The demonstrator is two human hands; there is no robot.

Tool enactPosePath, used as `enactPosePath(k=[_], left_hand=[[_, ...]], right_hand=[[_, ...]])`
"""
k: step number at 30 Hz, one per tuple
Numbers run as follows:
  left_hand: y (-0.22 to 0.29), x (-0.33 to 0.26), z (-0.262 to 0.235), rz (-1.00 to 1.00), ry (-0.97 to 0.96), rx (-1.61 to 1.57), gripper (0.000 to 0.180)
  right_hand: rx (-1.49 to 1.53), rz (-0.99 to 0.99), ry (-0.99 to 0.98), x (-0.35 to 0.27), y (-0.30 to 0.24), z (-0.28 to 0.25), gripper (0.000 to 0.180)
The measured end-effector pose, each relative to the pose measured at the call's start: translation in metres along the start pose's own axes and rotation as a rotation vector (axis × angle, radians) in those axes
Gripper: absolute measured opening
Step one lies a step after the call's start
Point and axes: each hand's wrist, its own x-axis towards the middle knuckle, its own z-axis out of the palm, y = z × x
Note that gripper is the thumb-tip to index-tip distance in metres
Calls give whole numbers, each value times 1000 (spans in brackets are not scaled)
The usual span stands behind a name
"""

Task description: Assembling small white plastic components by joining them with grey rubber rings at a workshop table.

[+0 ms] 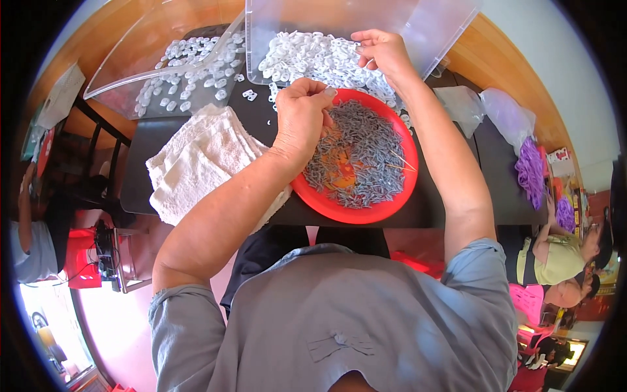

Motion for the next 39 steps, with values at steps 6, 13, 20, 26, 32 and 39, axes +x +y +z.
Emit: enactPosePath(k=[6,13,20,26,32,39], left_hand=[[3,-1,-1,14,-1,-61,13],[3,1,-9,-29,-48,-108,14],[-1,2,-6,-59,-81,-86,13],[1,1,-5,-73,-75,-68,11],[1,1,-5,-74,-77,-59,11],[2,1,-3,-84,-87,-51,12]], right_hand=[[157,84,-74,-42,-15,-4,25],[139,34,-151,-80,-23,-1,20],[-841,-457,209,-27,12,3,24],[-768,-359,-36,-10,6,29,24],[-831,-379,-145,-1,4,42,23],[-873,-418,-148,9,12,41,20]])
